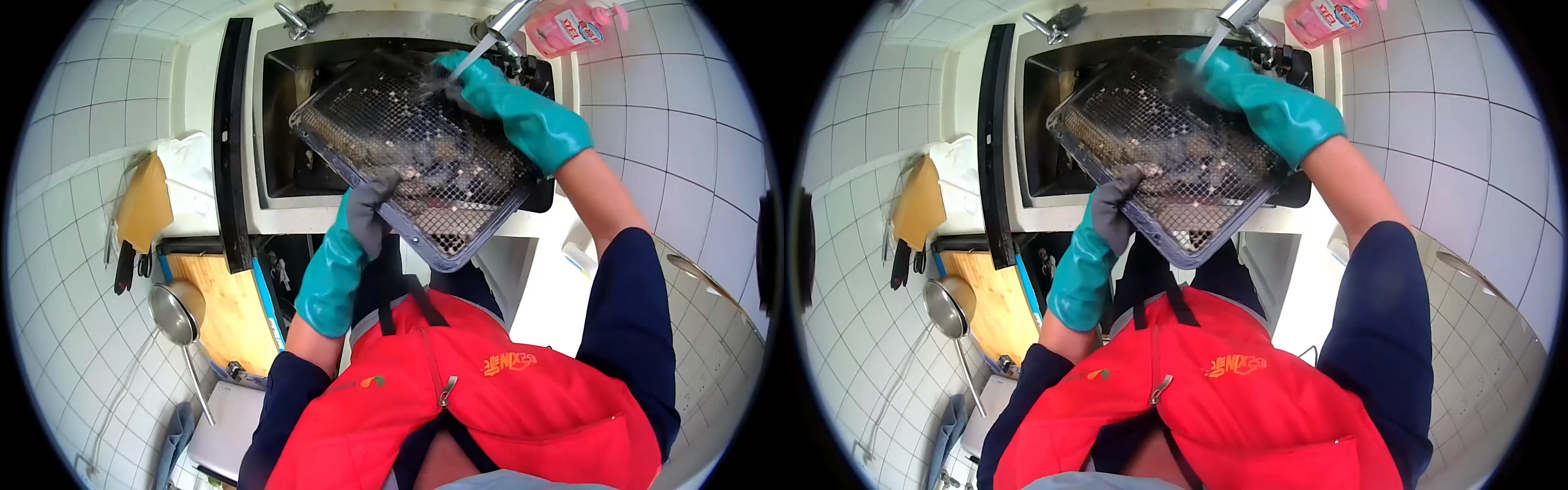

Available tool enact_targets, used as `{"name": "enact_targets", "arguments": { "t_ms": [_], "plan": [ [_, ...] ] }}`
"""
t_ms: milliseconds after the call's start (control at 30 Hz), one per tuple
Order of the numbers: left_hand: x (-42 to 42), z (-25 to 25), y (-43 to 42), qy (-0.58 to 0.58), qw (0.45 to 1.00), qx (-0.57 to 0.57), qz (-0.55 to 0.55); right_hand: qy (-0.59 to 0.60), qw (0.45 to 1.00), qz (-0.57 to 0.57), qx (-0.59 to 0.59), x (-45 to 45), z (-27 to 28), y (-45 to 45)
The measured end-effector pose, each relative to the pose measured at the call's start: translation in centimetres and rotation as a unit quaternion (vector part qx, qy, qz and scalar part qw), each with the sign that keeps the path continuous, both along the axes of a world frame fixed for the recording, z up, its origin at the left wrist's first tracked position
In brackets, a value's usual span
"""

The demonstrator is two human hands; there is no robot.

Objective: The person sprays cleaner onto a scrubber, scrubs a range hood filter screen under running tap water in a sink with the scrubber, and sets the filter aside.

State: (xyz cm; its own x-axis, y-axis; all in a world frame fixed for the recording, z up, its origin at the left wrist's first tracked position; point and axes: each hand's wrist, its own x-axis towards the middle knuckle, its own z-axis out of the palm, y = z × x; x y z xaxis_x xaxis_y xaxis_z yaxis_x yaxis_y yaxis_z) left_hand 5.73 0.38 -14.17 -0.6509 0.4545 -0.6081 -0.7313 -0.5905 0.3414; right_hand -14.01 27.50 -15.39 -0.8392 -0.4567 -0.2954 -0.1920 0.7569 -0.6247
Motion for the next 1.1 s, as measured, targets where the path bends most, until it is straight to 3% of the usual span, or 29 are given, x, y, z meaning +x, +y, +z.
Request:
{"name": "enact_targets", "arguments": {
  "t_ms": [33, 100, 167, 200, 233, 267, 300, 333, 400, 467, 500, 533, 567, 600, 700, 767, 833, 867, 900, 933, 1000, 1100],
  "plan": [
    [-0.3, 0.9, -0.1, -0.028, 1.000, -0.009, 0.000, -0.002, 1.000, -0.001, 0.000, 0.4, 1.0, -0.4],
    [-0.5, 0.3, -1.4, 0.003, 1.000, -0.010, -0.012, -0.155, 0.962, -0.171, -0.146, 0.9, 2.1, -0.7],
    [0.5, -3.2, -4.0, 0.047, 0.998, 0.014, -0.025, -0.125, 0.966, -0.184, -0.131, 0.5, 1.2, 1.2],
    [1.1, -4.3, -4.6, 0.423, 0.864, -0.260, -0.091, -0.119, 0.978, -0.133, -0.106, 0.7, 2.5, 1.8],
    [-0.2, -2.5, -4.6, 0.425, 0.862, -0.260, -0.089, -0.112, 0.987, -0.082, -0.080, 0.9, 3.3, 2.6],
    [-1.9, -0.7, -4.9, 0.212, 0.971, -0.076, -0.081, -0.108, 0.989, -0.055, -0.079, 0.6, 2.1, 3.3],
    [-3.3, 0.4, -5.0, -0.021, 0.991, 0.115, -0.067, -0.104, 0.991, -0.027, -0.079, 0.4, 1.0, 4.0],
    [-3.8, -1.1, -5.7, -0.071, 0.993, 0.057, -0.070, -0.289, 0.938, -0.072, -0.178, 0.5, 2.0, 4.0],
    [-4.6, -1.9, -7.0, -0.061, 0.992, 0.083, -0.068, -0.461, 0.839, -0.114, -0.268, 1.3, 3.3, 3.8],
    [-5.6, -0.9, -7.5, -0.083, 0.982, 0.127, -0.109, -0.507, 0.753, -0.161, -0.387, 2.8, 4.0, 3.7],
    [-6.3, -0.7, -7.5, -0.081, 0.982, 0.126, -0.111, -0.505, 0.754, -0.161, -0.388, 3.0, 2.4, 4.1],
    [-7.0, -0.7, -7.4, -0.074, 0.988, 0.054, -0.122, -0.406, 0.832, -0.154, -0.346, 3.5, 1.3, 3.6],
    [-7.5, -0.6, -7.4, -0.070, 0.988, -0.018, -0.133, -0.395, 0.824, -0.213, -0.345, 4.2, 0.8, 4.1],
    [-8.4, -0.3, -7.2, -0.073, 0.988, -0.017, -0.137, -0.382, 0.813, -0.272, -0.345, 5.0, 2.1, 3.2],
    [-11.6, 1.5, -6.7, -0.092, 0.974, -0.171, -0.114, -0.394, 0.794, -0.299, -0.354, 6.7, 5.6, 1.5],
    [-11.8, -0.2, -8.8, -0.120, 0.977, -0.167, -0.061, -0.361, 0.796, -0.327, -0.359, 7.6, 4.6, 2.0],
    [-11.2, -6.1, -12.3, 0.210, 0.945, -0.215, -0.129, -0.328, 0.800, -0.346, -0.364, 8.7, 4.3, 2.4],
    [-11.2, -4.3, -11.4, 0.065, 0.989, -0.117, -0.062, -0.135, 0.932, -0.210, -0.263, 9.8, 4.8, 2.3],
    [-10.8, -2.9, -10.7, 0.063, 0.988, -0.125, -0.058, 0.014, 0.972, -0.121, -0.198, 10.4, 3.3, 2.5],
    [-10.2, -1.6, -10.1, 0.085, 0.990, -0.113, 0.001, 0.182, 0.974, -0.059, -0.118, 11.0, 1.9, 2.8],
    [-10.1, -1.3, -9.1, 0.087, 0.984, -0.121, 0.098, 0.198, 0.967, -0.046, -0.156, 11.6, -0.1, 3.6],
    [-11.8, -2.8, -10.3, 0.134, 0.981, -0.133, 0.031, 0.203, 0.963, -0.033, -0.175, 12.6, 0.3, 4.8]
  ]
}}
